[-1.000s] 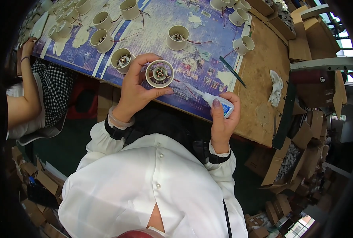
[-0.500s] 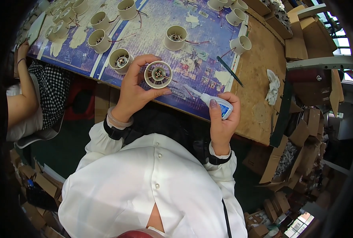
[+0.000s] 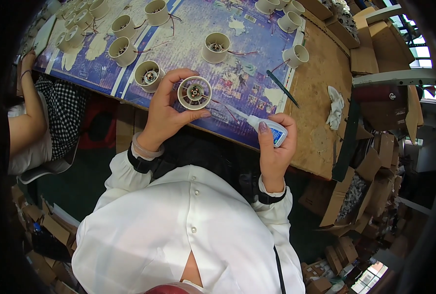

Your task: The person applies glue to the interior of a plastic housing using a squeeze bottle, then sets it down. They pick up another housing, thread wires through a hole, and press a motor into place.

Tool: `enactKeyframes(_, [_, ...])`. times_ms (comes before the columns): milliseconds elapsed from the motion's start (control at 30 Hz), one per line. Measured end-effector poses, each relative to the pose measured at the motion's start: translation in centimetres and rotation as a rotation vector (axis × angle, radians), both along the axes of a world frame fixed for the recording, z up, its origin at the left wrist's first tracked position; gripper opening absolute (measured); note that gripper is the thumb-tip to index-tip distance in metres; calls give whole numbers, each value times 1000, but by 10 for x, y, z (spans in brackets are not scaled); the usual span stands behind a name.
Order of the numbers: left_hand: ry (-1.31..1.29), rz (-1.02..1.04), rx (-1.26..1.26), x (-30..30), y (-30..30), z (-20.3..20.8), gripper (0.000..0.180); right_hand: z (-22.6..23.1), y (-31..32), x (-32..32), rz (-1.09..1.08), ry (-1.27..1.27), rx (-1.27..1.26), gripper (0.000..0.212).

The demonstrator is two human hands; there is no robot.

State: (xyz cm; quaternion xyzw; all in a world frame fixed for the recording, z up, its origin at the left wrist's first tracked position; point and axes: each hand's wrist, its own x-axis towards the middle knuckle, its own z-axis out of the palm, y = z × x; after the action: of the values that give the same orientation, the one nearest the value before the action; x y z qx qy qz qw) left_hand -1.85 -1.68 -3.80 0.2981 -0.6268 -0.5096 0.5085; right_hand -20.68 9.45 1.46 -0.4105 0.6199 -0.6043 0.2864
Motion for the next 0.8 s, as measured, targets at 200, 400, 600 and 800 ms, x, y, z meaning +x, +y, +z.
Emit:
enactKeyframes(200, [-46,-54,36,3,0,3,68,-7,-2,-1,-13,26,-14,21])
enactKeyframes(400, [-24,45,-30,1,-2,2,64,-20,-3,-15,19,-279,18,21])
enactKeyframes(600, [-95,71,-45,4,-1,10,61,-32,5,-39,25,-603,-74,22])
enactKeyframes(800, [-543,175,-393,6,1,17,63,-32,0,-47,29,-888,-168,24])
